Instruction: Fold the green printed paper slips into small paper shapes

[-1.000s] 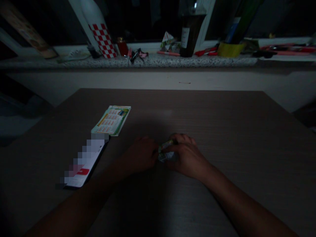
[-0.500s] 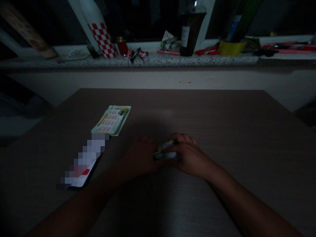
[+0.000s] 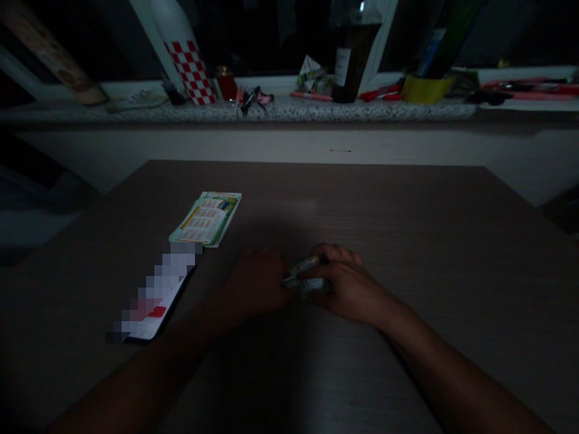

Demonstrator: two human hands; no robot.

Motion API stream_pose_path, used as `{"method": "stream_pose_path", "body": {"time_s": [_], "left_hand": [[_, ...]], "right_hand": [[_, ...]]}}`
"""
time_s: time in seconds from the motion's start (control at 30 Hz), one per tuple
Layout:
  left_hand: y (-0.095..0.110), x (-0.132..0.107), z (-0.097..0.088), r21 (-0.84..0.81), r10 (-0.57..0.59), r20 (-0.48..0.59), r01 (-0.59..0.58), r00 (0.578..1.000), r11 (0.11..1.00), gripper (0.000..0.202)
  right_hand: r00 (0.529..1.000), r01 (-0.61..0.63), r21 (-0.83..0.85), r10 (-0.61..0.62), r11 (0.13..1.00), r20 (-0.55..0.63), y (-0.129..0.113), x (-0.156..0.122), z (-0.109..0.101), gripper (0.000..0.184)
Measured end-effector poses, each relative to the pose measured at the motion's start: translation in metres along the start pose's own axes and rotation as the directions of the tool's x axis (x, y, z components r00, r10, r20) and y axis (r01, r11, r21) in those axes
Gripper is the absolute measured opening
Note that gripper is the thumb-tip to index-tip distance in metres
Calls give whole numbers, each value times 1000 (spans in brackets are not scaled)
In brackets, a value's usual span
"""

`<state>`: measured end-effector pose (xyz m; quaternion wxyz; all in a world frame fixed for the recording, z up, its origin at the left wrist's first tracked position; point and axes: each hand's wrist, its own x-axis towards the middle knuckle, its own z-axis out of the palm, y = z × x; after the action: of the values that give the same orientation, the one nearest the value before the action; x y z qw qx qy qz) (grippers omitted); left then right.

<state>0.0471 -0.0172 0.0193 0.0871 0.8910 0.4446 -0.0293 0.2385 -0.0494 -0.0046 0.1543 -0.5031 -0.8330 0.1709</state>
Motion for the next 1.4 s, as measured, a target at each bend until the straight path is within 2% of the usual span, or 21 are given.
{"method": "stream_pose_path", "body": {"time_s": [0.23,0.5,0.63,0.8,0.93,1.07,1.13,1.23,1.4], "left_hand": [[-20,-2,-6,-33,-69,63,72,996,997,23],[-38,-2,-2,-86,-60,71,66,996,994,17],[-41,-6,4,-184,44,-23,-47,999,982,8],[-35,-12,8,-252,207,-139,-237,968,938,19],[-31,-12,9,-208,255,-171,-287,952,935,26],[-30,-9,11,-140,278,-247,-318,928,938,18],[-30,-9,11,-116,275,-313,-324,909,939,16],[-30,-9,11,-84,278,-416,-341,866,936,17],[-28,-10,9,-59,322,-497,-401,806,914,17]], "right_hand": [[999,-31,-6,31,999,8,1,-1,2,43],[999,-11,5,11,1000,33,-2,-2,-3,40],[997,48,6,-48,999,60,-4,-3,-7,42],[995,86,18,-87,996,41,-2,-3,-6,38],[992,126,51,-126,991,-2,2,-3,-2,24],[983,153,51,-147,987,-108,6,-3,0,18],[966,173,21,-166,985,-198,7,-2,-1,15],[910,260,-17,-251,965,-330,6,0,-4,12],[821,390,-76,-384,918,-422,2,1,-6,16]]}}
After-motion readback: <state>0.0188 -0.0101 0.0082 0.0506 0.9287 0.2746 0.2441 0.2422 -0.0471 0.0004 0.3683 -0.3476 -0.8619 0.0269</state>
